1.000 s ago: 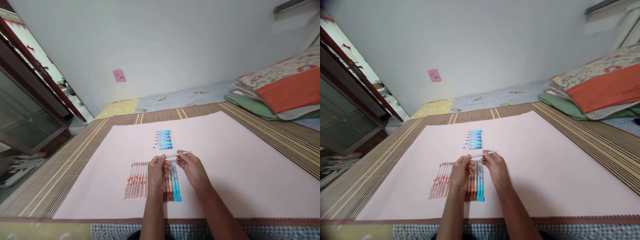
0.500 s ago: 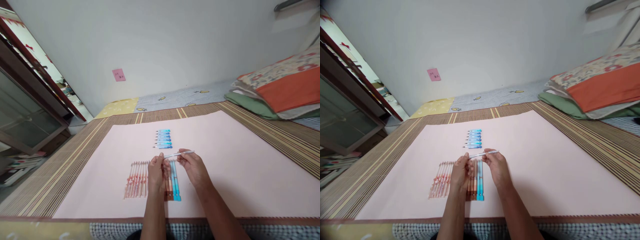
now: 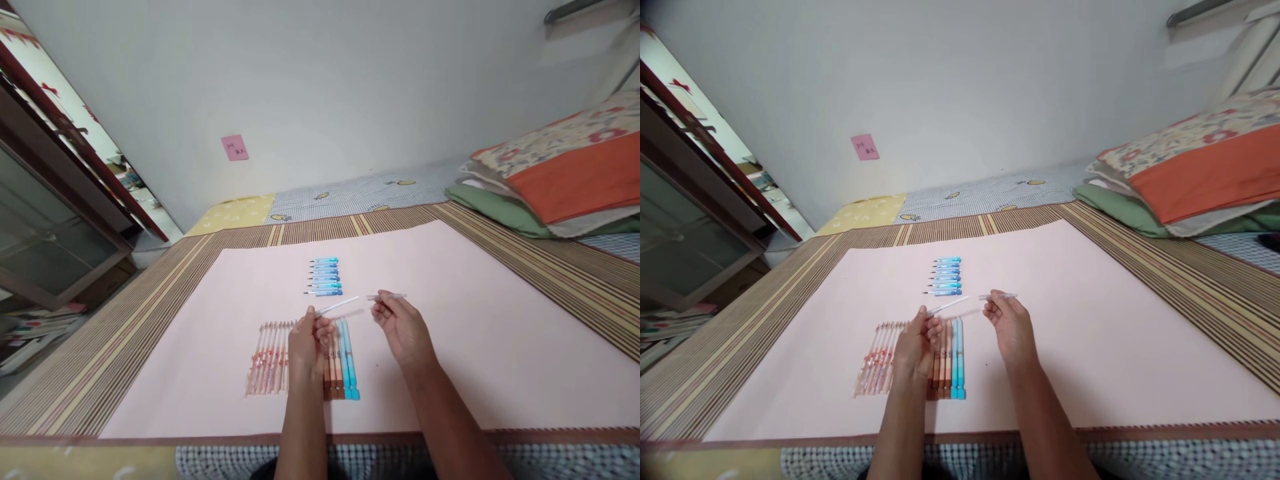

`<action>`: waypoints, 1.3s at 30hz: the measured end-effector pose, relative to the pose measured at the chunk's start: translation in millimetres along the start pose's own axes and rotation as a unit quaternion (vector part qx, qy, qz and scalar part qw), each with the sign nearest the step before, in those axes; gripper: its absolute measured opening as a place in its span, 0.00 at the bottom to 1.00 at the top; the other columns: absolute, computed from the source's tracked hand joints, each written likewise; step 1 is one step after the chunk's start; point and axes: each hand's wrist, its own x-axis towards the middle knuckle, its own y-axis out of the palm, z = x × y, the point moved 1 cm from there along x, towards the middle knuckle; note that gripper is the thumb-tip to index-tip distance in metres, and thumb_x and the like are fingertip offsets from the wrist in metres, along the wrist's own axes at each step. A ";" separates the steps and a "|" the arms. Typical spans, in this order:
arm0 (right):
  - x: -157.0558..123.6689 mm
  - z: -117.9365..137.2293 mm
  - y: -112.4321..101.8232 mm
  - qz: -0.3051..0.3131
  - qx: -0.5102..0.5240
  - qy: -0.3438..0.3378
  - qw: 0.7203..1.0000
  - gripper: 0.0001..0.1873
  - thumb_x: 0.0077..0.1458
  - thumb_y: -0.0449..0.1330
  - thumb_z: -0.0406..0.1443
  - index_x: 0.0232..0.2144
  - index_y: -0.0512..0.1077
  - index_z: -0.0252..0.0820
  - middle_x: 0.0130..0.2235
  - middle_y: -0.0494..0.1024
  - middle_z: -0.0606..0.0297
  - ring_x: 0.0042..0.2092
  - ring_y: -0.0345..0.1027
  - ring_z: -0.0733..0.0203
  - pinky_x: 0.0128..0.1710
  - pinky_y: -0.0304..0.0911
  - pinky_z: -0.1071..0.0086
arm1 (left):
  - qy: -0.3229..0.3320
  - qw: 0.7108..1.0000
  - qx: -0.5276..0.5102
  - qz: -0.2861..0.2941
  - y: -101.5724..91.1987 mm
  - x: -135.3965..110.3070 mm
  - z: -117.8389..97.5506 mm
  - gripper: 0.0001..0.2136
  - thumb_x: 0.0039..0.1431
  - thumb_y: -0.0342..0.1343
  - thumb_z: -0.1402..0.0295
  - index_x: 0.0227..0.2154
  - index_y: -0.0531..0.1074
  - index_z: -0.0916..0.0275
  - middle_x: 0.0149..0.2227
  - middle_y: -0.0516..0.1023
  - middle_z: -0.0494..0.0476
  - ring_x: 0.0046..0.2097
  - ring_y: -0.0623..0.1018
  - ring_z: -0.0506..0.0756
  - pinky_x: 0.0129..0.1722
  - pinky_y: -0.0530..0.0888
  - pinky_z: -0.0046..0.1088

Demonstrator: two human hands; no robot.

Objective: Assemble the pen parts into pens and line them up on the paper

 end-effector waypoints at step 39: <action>-9.6 9.5 15.2 0.118 -0.197 -0.002 0.973 0.21 0.40 0.73 0.49 0.24 0.72 0.39 0.18 0.66 0.73 0.19 0.50 0.71 0.18 0.43 0.73 | -0.022 0.907 0.251 0.338 7.0 -25.3 7.7 0.16 0.52 0.65 0.56 0.35 0.73 0.64 0.22 0.77 0.54 0.19 0.72 0.49 0.22 0.65 0.23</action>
